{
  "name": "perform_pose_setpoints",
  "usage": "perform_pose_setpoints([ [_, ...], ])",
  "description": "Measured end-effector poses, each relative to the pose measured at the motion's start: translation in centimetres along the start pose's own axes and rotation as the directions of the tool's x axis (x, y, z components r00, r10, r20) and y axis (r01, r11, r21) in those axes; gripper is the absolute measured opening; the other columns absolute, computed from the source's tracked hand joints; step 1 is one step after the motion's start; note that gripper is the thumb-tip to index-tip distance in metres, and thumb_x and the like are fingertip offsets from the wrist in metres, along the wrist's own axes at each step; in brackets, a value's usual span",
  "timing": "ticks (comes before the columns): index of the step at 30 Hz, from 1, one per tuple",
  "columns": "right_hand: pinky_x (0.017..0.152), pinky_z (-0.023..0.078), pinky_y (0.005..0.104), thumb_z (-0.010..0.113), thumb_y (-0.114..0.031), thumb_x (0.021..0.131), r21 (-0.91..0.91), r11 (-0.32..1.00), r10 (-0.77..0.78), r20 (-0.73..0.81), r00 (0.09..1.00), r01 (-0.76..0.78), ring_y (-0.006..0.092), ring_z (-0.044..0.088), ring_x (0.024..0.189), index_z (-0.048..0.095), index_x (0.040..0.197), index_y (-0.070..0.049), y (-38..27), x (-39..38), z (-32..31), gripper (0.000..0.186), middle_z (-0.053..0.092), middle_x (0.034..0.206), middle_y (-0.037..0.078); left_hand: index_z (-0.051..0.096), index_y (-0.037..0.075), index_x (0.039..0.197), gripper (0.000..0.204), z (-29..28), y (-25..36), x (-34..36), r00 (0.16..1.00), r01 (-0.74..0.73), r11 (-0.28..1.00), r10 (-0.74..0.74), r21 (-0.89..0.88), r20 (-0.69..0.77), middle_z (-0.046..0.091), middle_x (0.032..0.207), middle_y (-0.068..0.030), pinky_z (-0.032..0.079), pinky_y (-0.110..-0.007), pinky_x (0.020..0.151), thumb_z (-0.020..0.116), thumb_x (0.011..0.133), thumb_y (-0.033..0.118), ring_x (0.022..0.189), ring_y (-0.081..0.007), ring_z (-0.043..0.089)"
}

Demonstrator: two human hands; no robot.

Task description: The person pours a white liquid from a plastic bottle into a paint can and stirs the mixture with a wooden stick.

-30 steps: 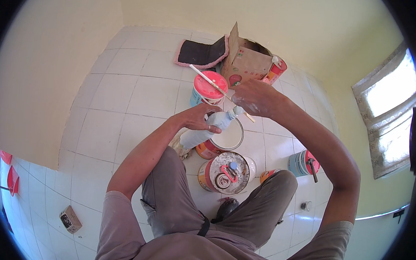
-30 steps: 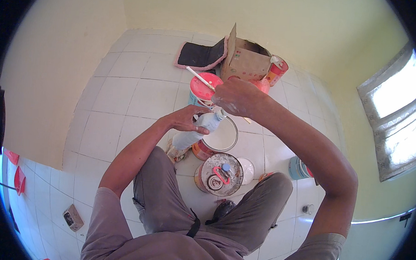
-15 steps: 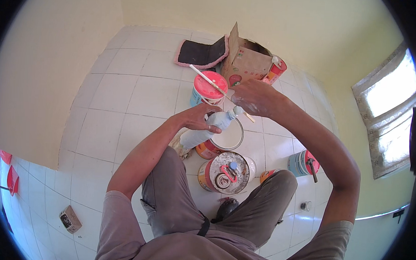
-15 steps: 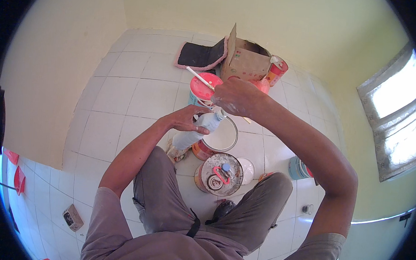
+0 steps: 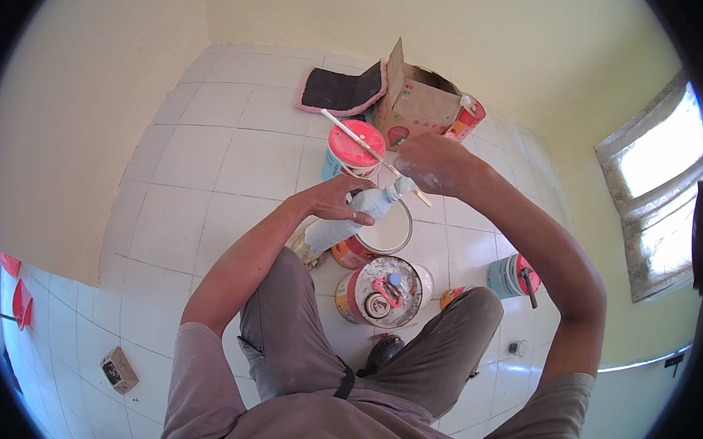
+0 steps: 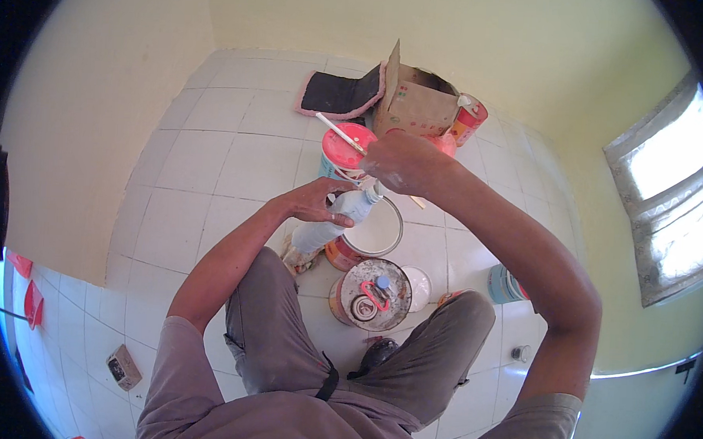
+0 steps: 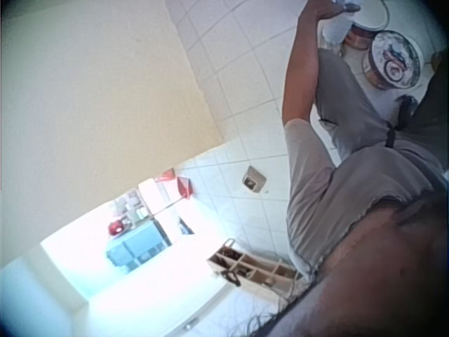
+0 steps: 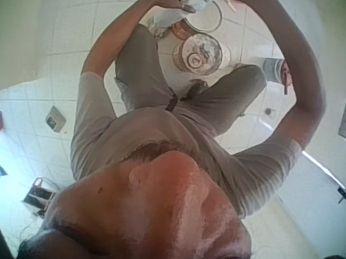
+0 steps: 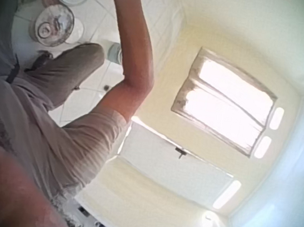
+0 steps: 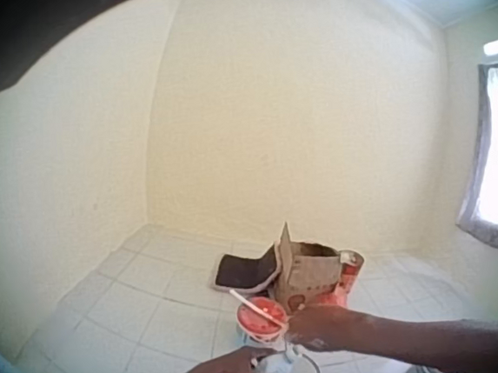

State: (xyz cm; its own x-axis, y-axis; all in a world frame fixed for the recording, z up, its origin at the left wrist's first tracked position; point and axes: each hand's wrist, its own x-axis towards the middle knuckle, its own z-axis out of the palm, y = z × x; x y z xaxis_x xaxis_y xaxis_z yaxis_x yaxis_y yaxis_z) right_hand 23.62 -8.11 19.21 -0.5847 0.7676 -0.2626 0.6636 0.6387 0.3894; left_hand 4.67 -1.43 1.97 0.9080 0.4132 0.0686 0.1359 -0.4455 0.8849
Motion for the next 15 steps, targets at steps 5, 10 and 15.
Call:
perform_pose_setpoints([
  [5,0.081,0.056,0.0451,0.066,-0.003,0.077,0.120,0.993,0.030,-0.199,0.980,-0.006,0.0350,0.069,0.088,0.071,0.080,-0.003,1.4,-1.5,2.1,0.005,0.070,0.083,0.016,0.051,0.005,0.147,0.093,-0.3,-0.5,0.1,0.998,0.048,0.998,-0.049,0.030,0.046,0.058,0.144,-0.0162,0.056,-0.047,0.099,0.090,0.073,0.046,0.128,-0.0320,0.059],
  [10,0.077,0.053,0.0465,0.066,0.003,0.073,0.394,0.908,0.223,-0.163,0.961,-0.144,0.0365,0.067,0.091,0.070,0.082,0.000,2.1,-2.4,3.9,0.010,0.068,0.091,0.019,0.049,0.006,0.149,0.095,-0.1,-1.1,0.3,0.995,0.075,0.996,-0.077,0.038,0.055,0.060,0.142,-0.0154,0.056,-0.048,0.100,0.089,0.073,0.047,0.128,-0.0324,0.059],
  [15,0.076,0.054,0.0443,0.066,0.003,0.075,0.514,0.839,0.301,-0.164,0.940,-0.179,0.0369,0.069,0.082,0.072,0.084,0.004,2.5,-3.7,6.8,0.011,0.070,0.083,0.020,0.053,0.006,0.146,0.089,0.1,-0.7,0.0,0.995,0.087,0.996,-0.089,0.032,0.053,0.063,0.136,-0.0163,0.055,-0.046,0.098,0.089,0.074,0.045,0.123,-0.0317,0.061],
])
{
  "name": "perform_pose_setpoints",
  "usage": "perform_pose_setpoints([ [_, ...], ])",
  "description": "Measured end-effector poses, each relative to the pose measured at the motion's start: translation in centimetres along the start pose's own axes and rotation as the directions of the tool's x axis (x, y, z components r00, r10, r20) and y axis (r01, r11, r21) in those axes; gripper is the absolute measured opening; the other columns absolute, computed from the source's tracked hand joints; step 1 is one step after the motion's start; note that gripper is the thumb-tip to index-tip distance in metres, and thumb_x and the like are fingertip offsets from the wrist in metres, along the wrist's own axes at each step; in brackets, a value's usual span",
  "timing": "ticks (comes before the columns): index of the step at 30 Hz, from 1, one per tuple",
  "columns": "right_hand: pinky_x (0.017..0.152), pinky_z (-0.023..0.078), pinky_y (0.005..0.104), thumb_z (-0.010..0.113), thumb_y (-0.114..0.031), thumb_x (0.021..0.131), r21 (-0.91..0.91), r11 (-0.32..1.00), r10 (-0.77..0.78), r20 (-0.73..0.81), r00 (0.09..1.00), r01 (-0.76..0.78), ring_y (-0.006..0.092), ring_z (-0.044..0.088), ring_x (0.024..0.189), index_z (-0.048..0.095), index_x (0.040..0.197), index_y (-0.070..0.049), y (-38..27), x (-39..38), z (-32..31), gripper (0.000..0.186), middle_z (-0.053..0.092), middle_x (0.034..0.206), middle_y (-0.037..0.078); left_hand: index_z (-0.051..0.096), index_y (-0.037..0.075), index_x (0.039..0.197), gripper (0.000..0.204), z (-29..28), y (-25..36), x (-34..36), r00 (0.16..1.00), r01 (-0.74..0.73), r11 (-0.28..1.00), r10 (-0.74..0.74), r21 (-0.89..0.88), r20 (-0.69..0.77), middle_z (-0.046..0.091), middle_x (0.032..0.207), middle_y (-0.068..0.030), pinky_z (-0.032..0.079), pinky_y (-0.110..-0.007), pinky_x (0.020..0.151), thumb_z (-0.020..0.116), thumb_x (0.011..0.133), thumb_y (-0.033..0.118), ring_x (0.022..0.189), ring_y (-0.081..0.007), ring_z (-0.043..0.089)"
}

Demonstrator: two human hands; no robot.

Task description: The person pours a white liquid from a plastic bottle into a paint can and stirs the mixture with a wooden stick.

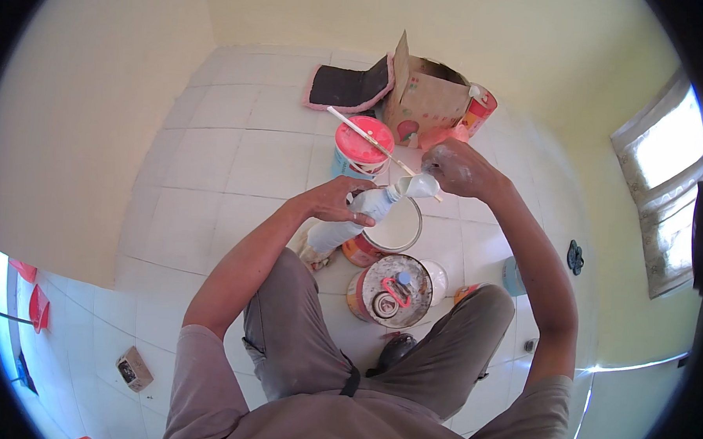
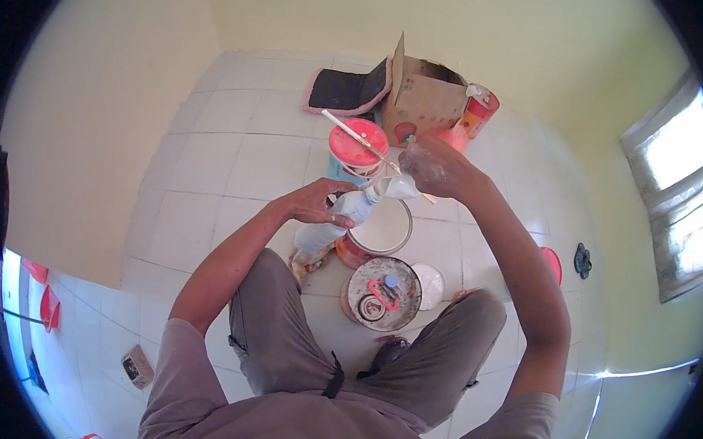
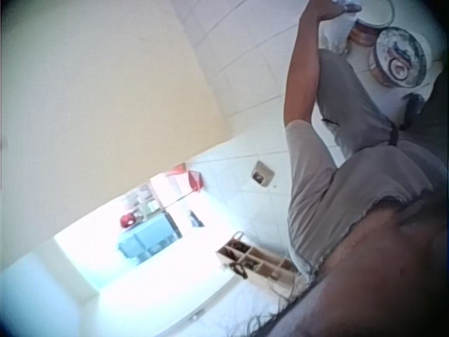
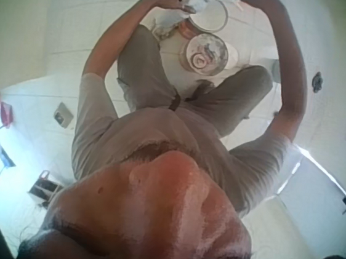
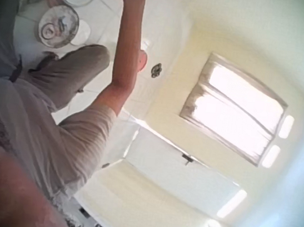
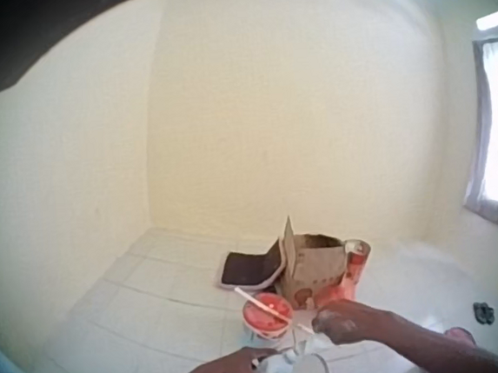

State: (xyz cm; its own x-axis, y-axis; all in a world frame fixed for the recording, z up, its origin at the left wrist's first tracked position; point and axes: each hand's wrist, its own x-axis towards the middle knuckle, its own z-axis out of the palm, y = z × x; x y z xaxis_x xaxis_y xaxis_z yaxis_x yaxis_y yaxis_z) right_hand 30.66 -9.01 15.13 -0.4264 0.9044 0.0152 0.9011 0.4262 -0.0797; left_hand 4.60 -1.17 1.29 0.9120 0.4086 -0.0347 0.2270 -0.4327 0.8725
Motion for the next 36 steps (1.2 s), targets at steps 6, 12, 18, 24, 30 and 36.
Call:
perform_pose_setpoints([
  [6,0.074,0.052,0.0482,0.061,0.000,0.076,0.296,0.953,0.108,-0.106,0.988,-0.072,0.0399,0.067,0.075,0.070,0.080,0.004,2.8,-1.7,4.3,0.010,0.070,0.079,0.023,0.051,0.006,0.147,0.091,0.1,-0.5,-0.1,0.998,0.056,0.997,-0.057,0.058,0.001,0.062,0.140,-0.0164,0.055,-0.048,0.101,0.089,0.074,0.045,0.126,-0.0324,0.061],
  [12,0.078,0.055,0.0464,0.063,0.001,0.074,0.227,0.974,0.031,-0.034,0.999,-0.023,0.0387,0.069,0.083,0.071,0.081,0.002,5.3,-0.8,11.8,0.011,0.070,0.083,0.022,0.055,0.006,0.144,0.088,-0.3,-0.1,-0.9,0.994,0.104,0.993,-0.103,0.053,-0.027,0.063,0.137,-0.0154,0.053,-0.049,0.104,0.089,0.073,0.045,0.125,-0.0297,0.062],
  [18,0.081,0.058,0.0462,0.068,-0.001,0.075,0.011,0.998,-0.060,0.223,0.973,0.059,0.0373,0.071,0.091,0.069,0.082,-0.004,3.8,1.4,18.8,0.008,0.071,0.095,0.019,0.056,0.008,0.144,0.086,-1.0,1.1,-2.5,0.990,0.117,0.991,-0.112,0.058,-0.084,0.065,0.135,-0.0129,0.053,-0.048,0.104,0.090,0.073,0.044,0.124,-0.0286,0.063],
  [24,0.076,0.059,0.0472,0.069,-0.005,0.078,-0.076,0.982,-0.146,0.256,0.956,0.170,0.0365,0.073,0.086,0.071,0.083,-0.003,3.2,2.2,24.1,0.006,0.072,0.093,0.019,0.057,0.009,0.142,0.087,-1.4,1.3,-3.9,0.983,0.138,0.988,-0.128,0.067,-0.131,0.066,0.133,-0.0123,0.052,-0.049,0.106,0.091,0.072,0.046,0.124,-0.0284,0.063],
  [30,0.074,0.059,0.0474,0.067,-0.009,0.081,-0.084,0.974,-0.184,0.260,0.948,0.212,0.0370,0.073,0.084,0.071,0.083,-0.004,3.8,2.0,25.1,0.006,0.072,0.091,0.018,0.057,0.008,0.142,0.089,-1.6,0.8,-4.2,0.980,0.156,0.987,-0.148,0.049,-0.133,0.067,0.132,-0.0123,0.051,-0.051,0.106,0.092,0.070,0.048,0.124,-0.0290,0.063],
  [36,0.068,0.058,0.0476,0.063,-0.010,0.085,-0.063,0.972,-0.213,0.151,0.965,0.224,0.0371,0.072,0.078,0.069,0.079,-0.003,4.4,1.9,26.1,0.011,0.070,0.083,0.019,0.057,0.008,0.141,0.089,-1.4,0.6,-3.7,0.982,0.134,0.990,-0.129,0.031,-0.134,0.067,0.131,-0.0122,0.052,-0.051,0.105,0.091,0.070,0.049,0.123,-0.0291,0.063],
])
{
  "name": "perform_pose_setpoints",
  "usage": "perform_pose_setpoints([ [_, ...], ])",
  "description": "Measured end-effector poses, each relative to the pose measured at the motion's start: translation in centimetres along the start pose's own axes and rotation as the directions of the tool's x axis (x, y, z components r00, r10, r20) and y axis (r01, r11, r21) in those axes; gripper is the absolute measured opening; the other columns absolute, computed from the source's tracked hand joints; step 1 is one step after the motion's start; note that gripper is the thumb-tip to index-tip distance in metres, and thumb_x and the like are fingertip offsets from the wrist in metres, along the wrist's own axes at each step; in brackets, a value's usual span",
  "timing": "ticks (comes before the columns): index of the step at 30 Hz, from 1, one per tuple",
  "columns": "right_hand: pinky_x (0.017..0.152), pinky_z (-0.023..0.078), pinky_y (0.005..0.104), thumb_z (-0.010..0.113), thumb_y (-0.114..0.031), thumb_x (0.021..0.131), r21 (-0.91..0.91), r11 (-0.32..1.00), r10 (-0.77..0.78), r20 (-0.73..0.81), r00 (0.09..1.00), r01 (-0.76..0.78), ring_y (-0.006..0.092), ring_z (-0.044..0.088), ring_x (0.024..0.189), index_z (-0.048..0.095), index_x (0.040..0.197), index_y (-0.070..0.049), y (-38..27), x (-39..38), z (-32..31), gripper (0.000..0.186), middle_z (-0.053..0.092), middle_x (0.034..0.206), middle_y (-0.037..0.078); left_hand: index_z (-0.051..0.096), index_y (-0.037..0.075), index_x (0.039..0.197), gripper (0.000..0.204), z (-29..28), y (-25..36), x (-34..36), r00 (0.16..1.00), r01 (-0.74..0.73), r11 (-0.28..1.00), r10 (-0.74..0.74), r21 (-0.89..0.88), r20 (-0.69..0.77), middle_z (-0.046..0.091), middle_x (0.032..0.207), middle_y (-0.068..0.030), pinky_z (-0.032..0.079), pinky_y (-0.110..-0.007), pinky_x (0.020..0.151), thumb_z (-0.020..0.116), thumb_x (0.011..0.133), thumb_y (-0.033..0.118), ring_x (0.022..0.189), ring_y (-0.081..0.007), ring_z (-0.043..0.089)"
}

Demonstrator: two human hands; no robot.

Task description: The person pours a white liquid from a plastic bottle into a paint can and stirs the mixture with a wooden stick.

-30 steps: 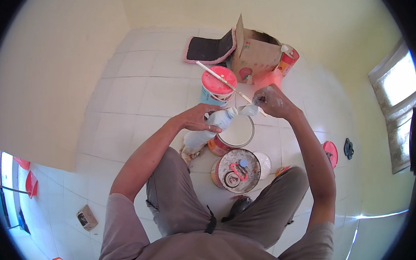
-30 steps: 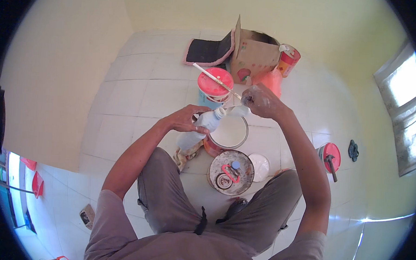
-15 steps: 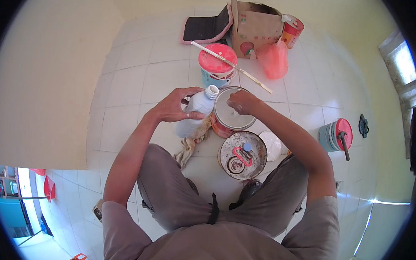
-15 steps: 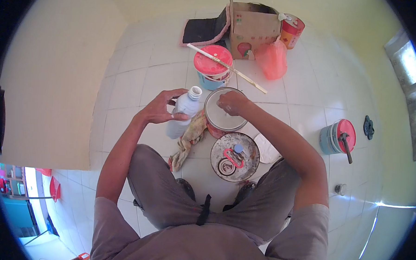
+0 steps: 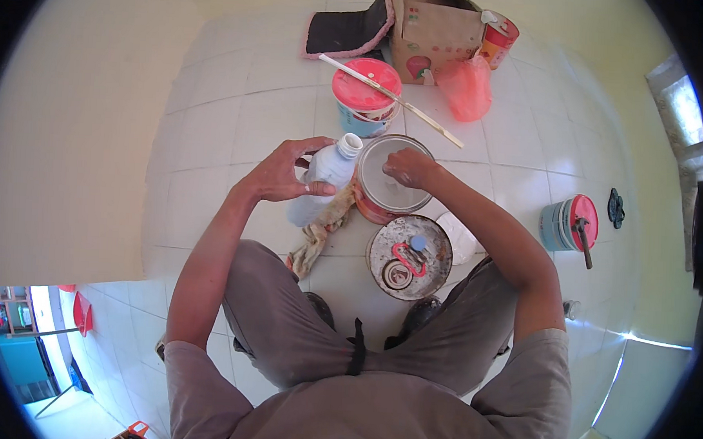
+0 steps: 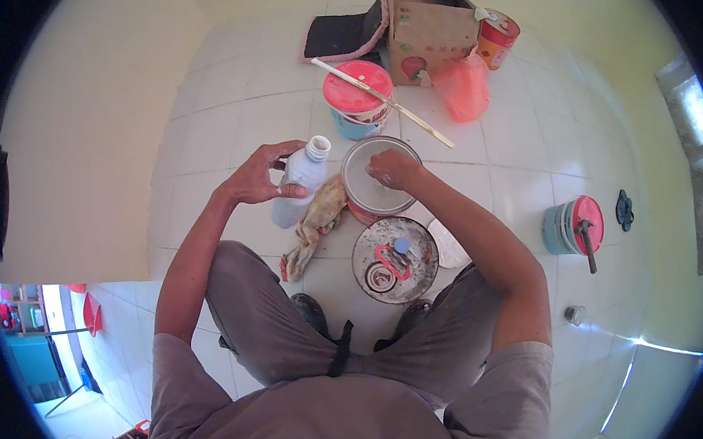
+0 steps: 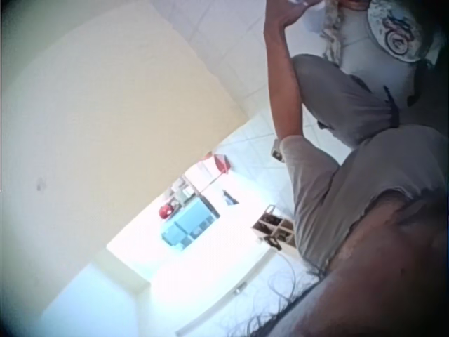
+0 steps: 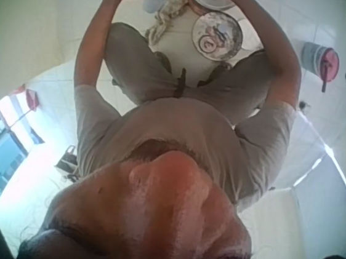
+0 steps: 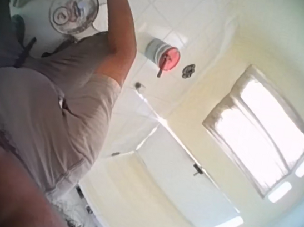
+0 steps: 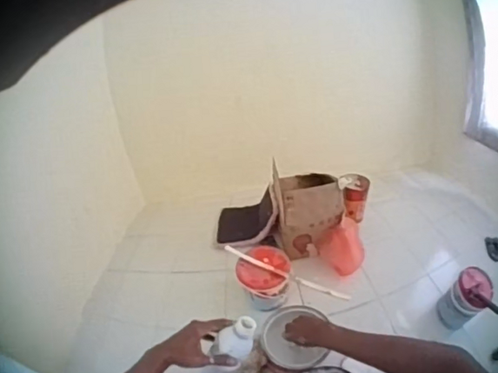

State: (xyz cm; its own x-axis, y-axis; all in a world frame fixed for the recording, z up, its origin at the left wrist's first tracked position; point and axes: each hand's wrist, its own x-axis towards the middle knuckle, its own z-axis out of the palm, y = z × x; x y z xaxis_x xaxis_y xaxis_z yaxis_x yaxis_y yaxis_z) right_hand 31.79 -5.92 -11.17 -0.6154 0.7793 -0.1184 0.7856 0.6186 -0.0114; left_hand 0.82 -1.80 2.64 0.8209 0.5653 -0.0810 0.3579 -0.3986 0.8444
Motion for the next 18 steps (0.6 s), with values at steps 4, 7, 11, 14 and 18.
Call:
perform_pose_setpoints([
  [4,0.066,0.059,0.0481,0.062,-0.010,0.084,-0.006,1.000,0.002,-0.014,1.000,-0.002,0.0373,0.073,0.075,0.069,0.077,-0.003,-0.1,-0.1,-0.4,0.013,0.069,0.077,0.020,0.057,0.008,0.141,0.089,0.0,-0.3,0.2,1.000,-0.014,1.000,0.014,0.018,0.001,0.067,0.131,-0.0123,0.052,-0.051,0.105,0.091,0.070,0.050,0.124,-0.0294,0.063],
  [7,0.069,0.060,0.0486,0.062,-0.009,0.084,-0.015,1.000,0.021,0.048,0.999,-0.020,0.0372,0.074,0.078,0.071,0.079,-0.003,0.1,0.3,-1.2,0.012,0.071,0.082,0.021,0.057,0.008,0.141,0.090,-0.1,-0.1,0.0,1.000,-0.008,1.000,0.008,0.008,-0.008,0.067,0.132,-0.0124,0.052,-0.051,0.105,0.091,0.069,0.051,0.124,-0.0295,0.063],
  [11,0.071,0.060,0.0481,0.061,-0.008,0.085,-0.002,0.999,0.051,0.089,0.995,-0.051,0.0376,0.074,0.081,0.072,0.081,-0.002,0.1,0.2,-1.4,0.013,0.072,0.084,0.021,0.057,0.007,0.141,0.091,0.1,-0.6,0.1,1.000,-0.013,1.000,0.014,0.006,-0.010,0.067,0.131,-0.0126,0.052,-0.051,0.105,0.091,0.069,0.052,0.124,-0.0298,0.063],
  [14,0.072,0.060,0.0478,0.062,-0.009,0.085,-0.046,0.998,0.032,0.048,0.998,-0.030,0.0377,0.074,0.081,0.073,0.081,-0.003,-0.1,0.5,-1.2,0.013,0.073,0.084,0.020,0.057,0.008,0.142,0.091,-0.1,-0.7,-0.1,1.000,-0.004,1.000,0.004,-0.010,-0.001,0.064,0.136,-0.0119,0.051,-0.050,0.105,0.091,0.070,0.051,0.125,-0.0288,0.062],
  [18,0.072,0.060,0.0473,0.063,-0.012,0.084,-0.036,0.999,0.043,0.125,0.991,-0.039,0.0368,0.074,0.081,0.073,0.082,-0.006,-0.9,0.9,-0.7,0.012,0.073,0.085,0.018,0.057,0.008,0.142,0.090,-0.3,-0.2,-0.2,1.000,-0.012,1.000,0.012,-0.005,0.000,0.065,0.133,-0.0124,0.052,-0.051,0.105,0.091,0.070,0.050,0.124,-0.0293,0.062],
])
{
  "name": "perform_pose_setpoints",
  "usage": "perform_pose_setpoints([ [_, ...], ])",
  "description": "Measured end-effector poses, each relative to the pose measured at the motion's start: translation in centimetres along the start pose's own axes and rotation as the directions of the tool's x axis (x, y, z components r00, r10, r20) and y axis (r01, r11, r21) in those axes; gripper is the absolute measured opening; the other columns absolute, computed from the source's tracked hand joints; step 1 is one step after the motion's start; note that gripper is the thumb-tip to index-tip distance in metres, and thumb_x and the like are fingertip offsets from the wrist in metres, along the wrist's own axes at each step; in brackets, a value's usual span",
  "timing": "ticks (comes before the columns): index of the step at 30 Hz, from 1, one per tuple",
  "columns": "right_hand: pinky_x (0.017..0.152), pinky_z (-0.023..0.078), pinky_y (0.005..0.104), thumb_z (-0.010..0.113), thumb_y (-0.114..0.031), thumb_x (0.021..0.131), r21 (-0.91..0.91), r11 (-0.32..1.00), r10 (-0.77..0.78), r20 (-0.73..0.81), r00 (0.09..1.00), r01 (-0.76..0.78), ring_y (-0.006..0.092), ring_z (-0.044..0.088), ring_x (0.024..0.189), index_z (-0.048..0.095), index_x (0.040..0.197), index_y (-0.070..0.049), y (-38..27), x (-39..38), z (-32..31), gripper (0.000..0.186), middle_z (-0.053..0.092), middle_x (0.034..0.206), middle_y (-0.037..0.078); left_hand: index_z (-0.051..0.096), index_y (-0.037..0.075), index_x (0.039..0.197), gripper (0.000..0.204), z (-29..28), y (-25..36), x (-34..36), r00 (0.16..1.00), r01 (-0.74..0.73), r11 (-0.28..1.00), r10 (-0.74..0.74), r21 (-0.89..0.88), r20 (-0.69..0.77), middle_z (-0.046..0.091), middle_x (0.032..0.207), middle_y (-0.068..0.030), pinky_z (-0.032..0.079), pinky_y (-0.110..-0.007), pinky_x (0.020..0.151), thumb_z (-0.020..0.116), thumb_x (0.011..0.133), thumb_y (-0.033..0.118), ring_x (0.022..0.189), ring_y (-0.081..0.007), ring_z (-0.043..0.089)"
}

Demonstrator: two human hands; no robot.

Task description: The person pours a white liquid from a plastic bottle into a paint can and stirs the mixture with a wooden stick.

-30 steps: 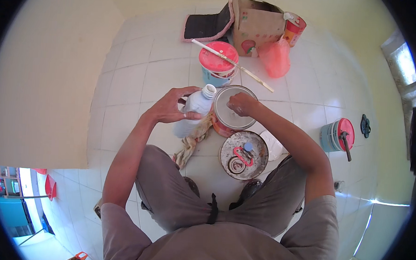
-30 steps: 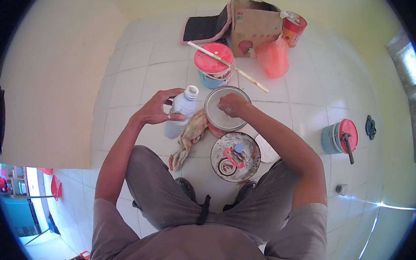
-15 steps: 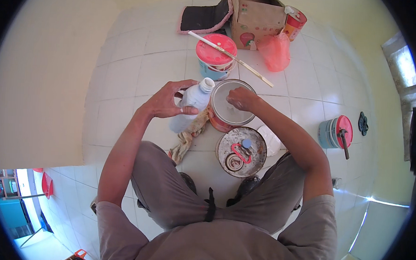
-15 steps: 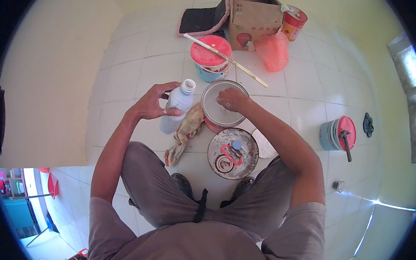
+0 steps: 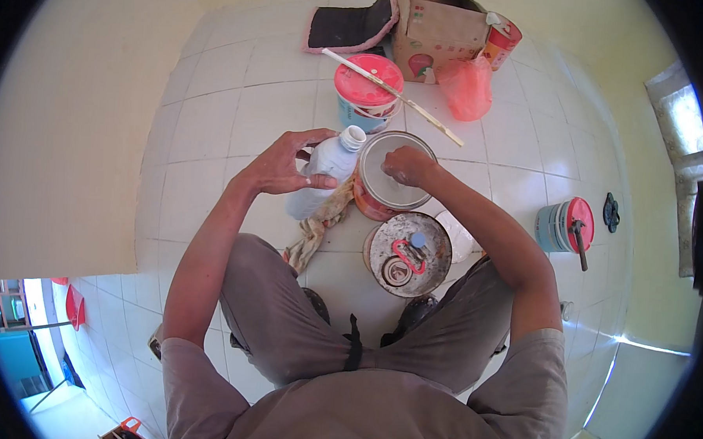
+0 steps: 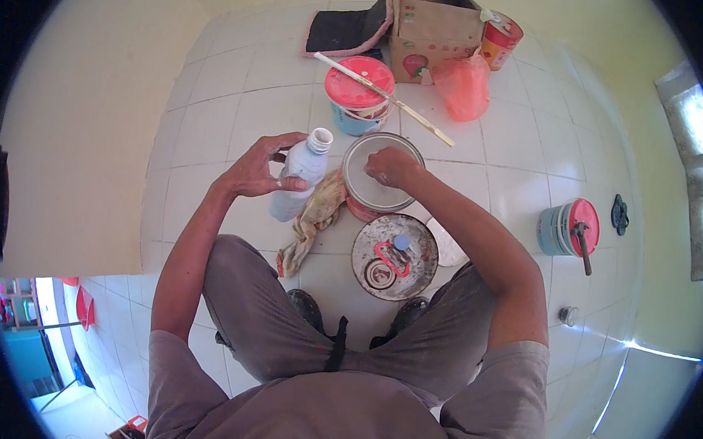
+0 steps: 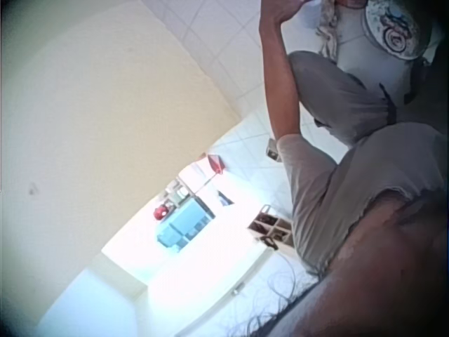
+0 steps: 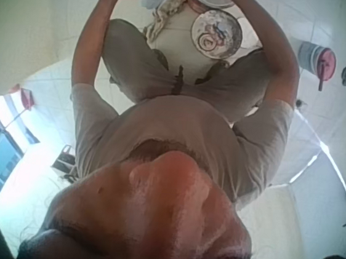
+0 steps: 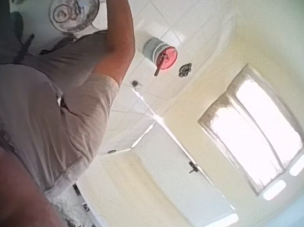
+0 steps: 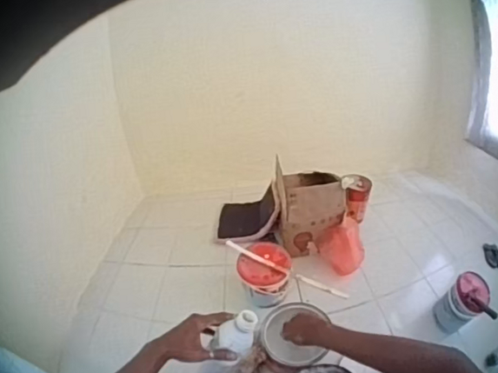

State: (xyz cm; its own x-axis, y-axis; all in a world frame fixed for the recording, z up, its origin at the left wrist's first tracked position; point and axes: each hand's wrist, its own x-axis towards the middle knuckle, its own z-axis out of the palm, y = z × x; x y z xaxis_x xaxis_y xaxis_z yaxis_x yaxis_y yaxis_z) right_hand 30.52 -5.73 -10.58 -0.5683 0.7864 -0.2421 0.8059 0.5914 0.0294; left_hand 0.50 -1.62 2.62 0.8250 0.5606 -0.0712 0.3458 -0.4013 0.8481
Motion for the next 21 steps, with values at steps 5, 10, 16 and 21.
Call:
perform_pose_setpoints([
  [5,0.074,0.060,0.0474,0.062,-0.013,0.085,0.017,0.999,-0.035,0.007,0.999,0.035,0.0357,0.075,0.084,0.073,0.082,-0.006,-1.1,0.1,0.4,0.013,0.074,0.088,0.017,0.057,0.007,0.142,0.089,0.0,-0.1,0.0,1.000,-0.008,1.000,0.008,0.018,-0.011,0.066,0.133,-0.0130,0.052,-0.052,0.105,0.091,0.071,0.049,0.125,-0.0298,0.063],
  [10,0.077,0.060,0.0483,0.062,-0.014,0.088,0.107,0.993,-0.054,0.040,0.998,0.050,0.0361,0.074,0.088,0.072,0.083,-0.005,-2.3,0.1,0.9,0.015,0.074,0.092,0.018,0.057,0.008,0.143,0.091,0.1,-0.1,0.0,1.000,0.006,1.000,-0.006,-0.010,0.000,0.065,0.133,-0.0120,0.051,-0.050,0.106,0.091,0.069,0.049,0.125,-0.0282,0.062],
  [16,0.078,0.059,0.0481,0.062,-0.013,0.087,0.159,0.986,-0.060,0.080,0.995,0.047,0.0368,0.074,0.090,0.074,0.087,-0.004,-2.8,0.4,0.4,0.015,0.074,0.094,0.020,0.056,0.007,0.143,0.092,0.0,-0.1,-0.1,1.000,0.010,1.000,-0.010,0.000,-0.002,0.065,0.133,-0.0125,0.051,-0.051,0.106,0.091,0.070,0.050,0.125,-0.0288,0.062],
  [21,0.068,0.056,0.0438,0.073,-0.006,0.069,0.455,0.887,-0.060,-0.062,0.996,0.082,0.0370,0.070,0.072,0.074,0.075,0.000,-0.6,0.8,2.5,0.008,0.073,0.085,0.020,0.056,0.007,0.143,0.092,0.1,-0.2,0.2,1.000,0.000,1.000,0.000,-0.004,0.003,0.065,0.134,-0.0126,0.051,-0.051,0.105,0.091,0.070,0.050,0.125,-0.0288,0.062],
])
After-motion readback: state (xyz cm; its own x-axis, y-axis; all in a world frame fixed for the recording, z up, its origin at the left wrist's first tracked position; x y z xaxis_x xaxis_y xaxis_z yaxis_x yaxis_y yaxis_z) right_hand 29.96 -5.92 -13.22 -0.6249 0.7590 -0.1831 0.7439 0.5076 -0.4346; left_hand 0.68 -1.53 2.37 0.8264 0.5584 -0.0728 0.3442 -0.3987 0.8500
